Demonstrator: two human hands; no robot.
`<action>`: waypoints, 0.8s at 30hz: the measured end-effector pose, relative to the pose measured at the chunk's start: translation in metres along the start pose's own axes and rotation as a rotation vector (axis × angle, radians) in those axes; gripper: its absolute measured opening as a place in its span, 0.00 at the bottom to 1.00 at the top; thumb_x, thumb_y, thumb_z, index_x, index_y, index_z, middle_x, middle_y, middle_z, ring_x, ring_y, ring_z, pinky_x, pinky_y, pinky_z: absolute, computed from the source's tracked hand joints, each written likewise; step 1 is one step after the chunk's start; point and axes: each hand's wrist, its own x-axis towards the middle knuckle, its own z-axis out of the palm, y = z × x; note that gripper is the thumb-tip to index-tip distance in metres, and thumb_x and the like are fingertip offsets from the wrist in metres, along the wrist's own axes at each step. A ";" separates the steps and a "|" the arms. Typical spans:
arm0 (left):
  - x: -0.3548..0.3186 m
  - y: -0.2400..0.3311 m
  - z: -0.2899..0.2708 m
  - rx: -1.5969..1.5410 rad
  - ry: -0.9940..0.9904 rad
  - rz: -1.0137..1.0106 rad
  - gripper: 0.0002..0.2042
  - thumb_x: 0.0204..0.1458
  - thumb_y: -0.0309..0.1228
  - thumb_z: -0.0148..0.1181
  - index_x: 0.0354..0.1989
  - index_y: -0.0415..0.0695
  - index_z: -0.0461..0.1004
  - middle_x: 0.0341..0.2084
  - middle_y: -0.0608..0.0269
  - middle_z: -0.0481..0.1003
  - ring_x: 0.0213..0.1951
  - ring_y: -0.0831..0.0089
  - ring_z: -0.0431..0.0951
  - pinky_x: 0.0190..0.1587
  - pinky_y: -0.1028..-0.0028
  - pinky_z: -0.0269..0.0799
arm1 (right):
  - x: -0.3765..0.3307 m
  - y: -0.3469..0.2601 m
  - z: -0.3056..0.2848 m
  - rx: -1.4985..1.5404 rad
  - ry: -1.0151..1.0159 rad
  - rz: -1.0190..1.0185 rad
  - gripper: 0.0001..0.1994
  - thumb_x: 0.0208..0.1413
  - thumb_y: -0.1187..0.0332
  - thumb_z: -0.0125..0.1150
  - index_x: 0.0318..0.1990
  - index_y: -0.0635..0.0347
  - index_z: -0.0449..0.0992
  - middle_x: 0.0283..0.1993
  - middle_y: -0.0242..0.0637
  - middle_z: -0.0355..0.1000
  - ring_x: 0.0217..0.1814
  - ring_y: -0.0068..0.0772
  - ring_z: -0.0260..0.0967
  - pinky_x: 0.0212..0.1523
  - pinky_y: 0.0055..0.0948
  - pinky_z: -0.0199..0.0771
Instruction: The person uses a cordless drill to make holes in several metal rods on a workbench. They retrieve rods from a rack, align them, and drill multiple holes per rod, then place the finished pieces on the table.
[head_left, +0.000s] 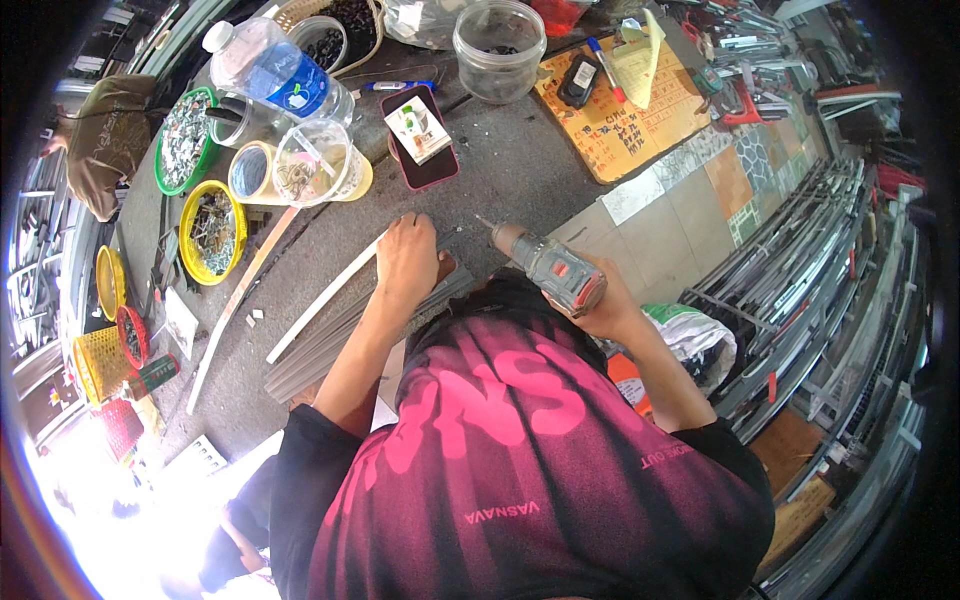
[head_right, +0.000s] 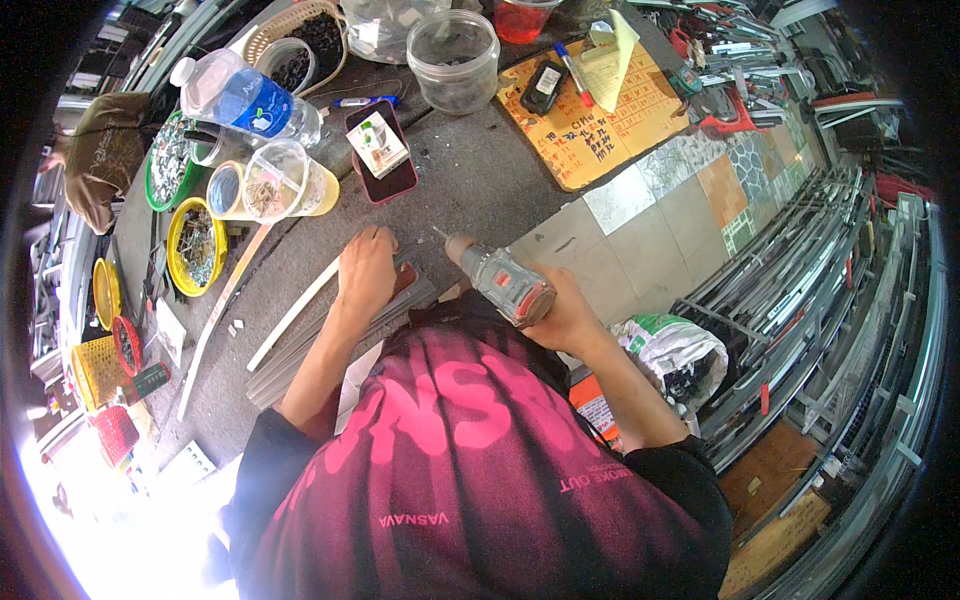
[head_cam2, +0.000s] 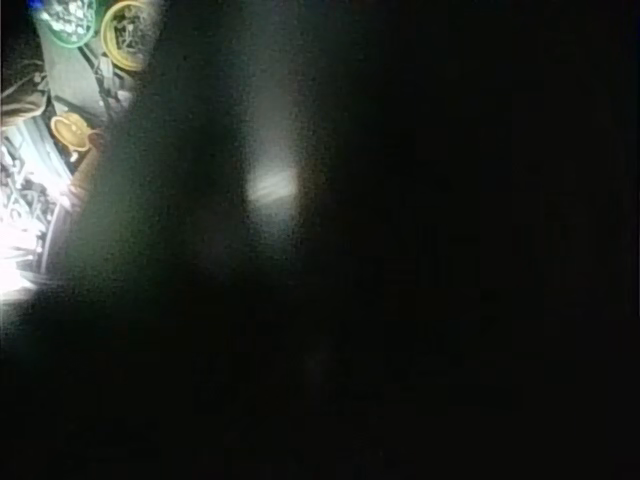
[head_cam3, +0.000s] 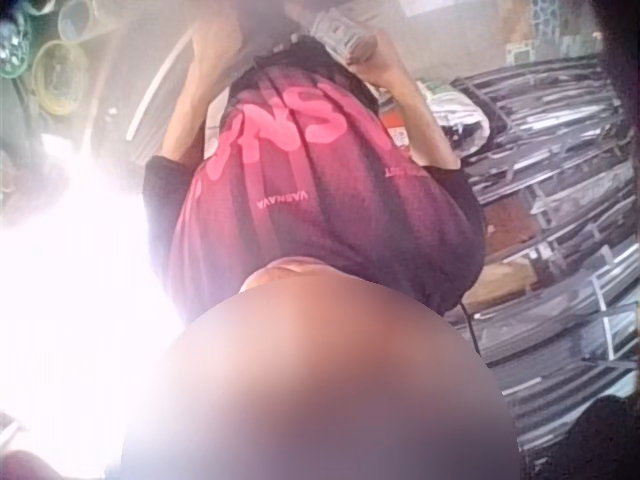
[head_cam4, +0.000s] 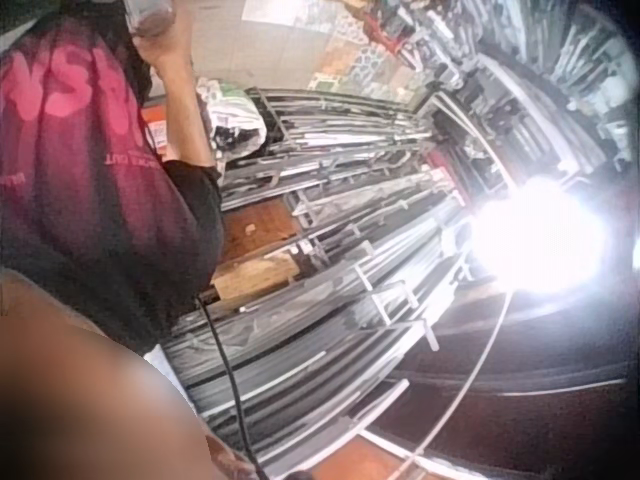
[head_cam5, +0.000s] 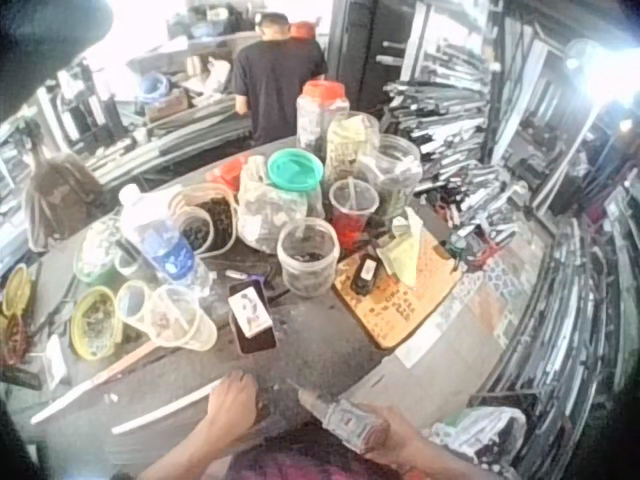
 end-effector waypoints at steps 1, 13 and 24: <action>0.000 0.001 -0.001 -0.017 0.009 -0.010 0.20 0.46 0.35 0.83 0.42 0.38 0.81 0.44 0.44 0.83 0.50 0.42 0.86 0.56 0.48 0.84 | 0.001 -0.004 -0.001 0.009 -0.006 0.012 0.20 0.61 0.73 0.81 0.59 0.64 0.85 0.49 0.43 0.90 0.50 0.33 0.89 0.54 0.35 0.87; -0.050 -0.030 -0.011 -0.054 0.216 0.059 0.19 0.51 0.28 0.83 0.52 0.41 0.87 0.47 0.53 0.84 0.54 0.49 0.85 0.58 0.51 0.84 | -0.002 0.012 0.013 0.026 -0.011 0.006 0.19 0.60 0.75 0.82 0.57 0.64 0.85 0.48 0.42 0.90 0.48 0.30 0.87 0.53 0.34 0.87; -0.047 -0.038 0.000 -0.062 0.186 0.069 0.15 0.45 0.26 0.80 0.43 0.41 0.84 0.42 0.51 0.83 0.49 0.45 0.87 0.55 0.51 0.85 | 0.001 0.000 0.015 0.015 -0.064 0.008 0.26 0.46 0.69 0.82 0.56 0.60 0.84 0.46 0.54 0.88 0.55 0.63 0.88 0.53 0.46 0.88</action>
